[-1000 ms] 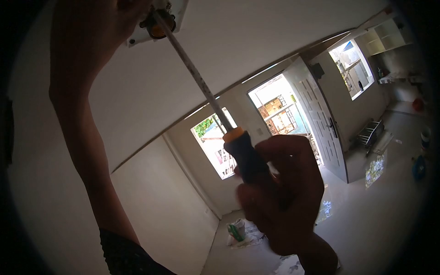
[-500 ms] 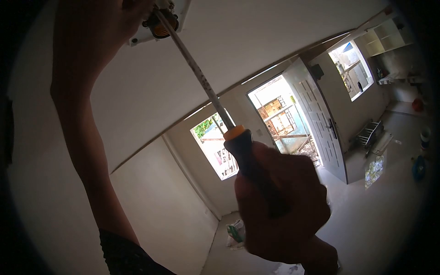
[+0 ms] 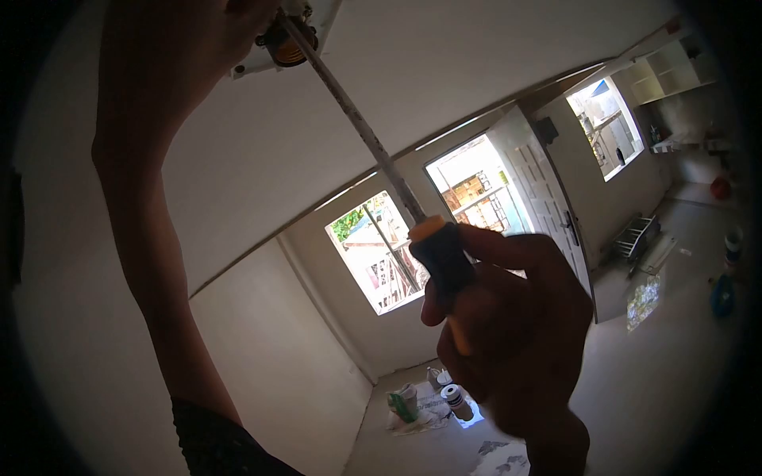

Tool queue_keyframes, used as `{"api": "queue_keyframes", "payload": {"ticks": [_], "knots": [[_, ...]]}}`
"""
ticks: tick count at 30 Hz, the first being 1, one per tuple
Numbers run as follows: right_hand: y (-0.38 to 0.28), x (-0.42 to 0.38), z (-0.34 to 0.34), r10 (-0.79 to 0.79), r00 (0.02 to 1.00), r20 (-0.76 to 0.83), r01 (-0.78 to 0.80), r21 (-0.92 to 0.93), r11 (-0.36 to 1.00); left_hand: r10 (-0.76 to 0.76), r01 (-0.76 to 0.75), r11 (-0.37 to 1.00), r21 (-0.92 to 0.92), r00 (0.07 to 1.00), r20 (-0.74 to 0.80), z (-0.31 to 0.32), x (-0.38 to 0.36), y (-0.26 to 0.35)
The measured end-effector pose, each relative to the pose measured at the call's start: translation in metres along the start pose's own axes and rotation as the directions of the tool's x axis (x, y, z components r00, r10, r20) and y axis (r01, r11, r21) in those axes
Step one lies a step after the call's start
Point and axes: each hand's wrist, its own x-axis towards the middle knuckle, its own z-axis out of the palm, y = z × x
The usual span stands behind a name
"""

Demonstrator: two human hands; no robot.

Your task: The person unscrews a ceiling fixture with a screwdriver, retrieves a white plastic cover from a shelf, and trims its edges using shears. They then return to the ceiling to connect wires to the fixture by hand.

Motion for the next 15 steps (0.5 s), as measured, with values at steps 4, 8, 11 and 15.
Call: {"api": "queue_keyframes", "payload": {"ticks": [4, 8, 11, 15], "knots": [[-0.006, 0.004, -0.005, 0.443, 0.879, 0.175, -0.451, 0.607, 0.654, -0.047, 0.061, 0.988, -0.141, 0.994, 0.098, -0.004, 0.002, 0.0], [0.005, -0.001, -0.003, -0.074, 0.989, -0.125, 0.073, -0.013, 0.997, -0.03, 0.036, 0.992, -0.119, 0.998, 0.056, -0.002, 0.0, -0.001], [0.001, 0.001, -0.004, -0.444, 0.895, -0.033, 0.374, -0.488, 0.789, -0.003, 0.005, 0.999, -0.042, 0.999, 0.043, -0.002, 0.001, 0.0], [-0.009, -0.006, -0.003, -0.3, 0.954, -0.009, 0.28, -0.336, 0.899, -0.02, 0.029, 0.99, -0.141, 0.998, 0.062, -0.004, 0.002, -0.003]]}}
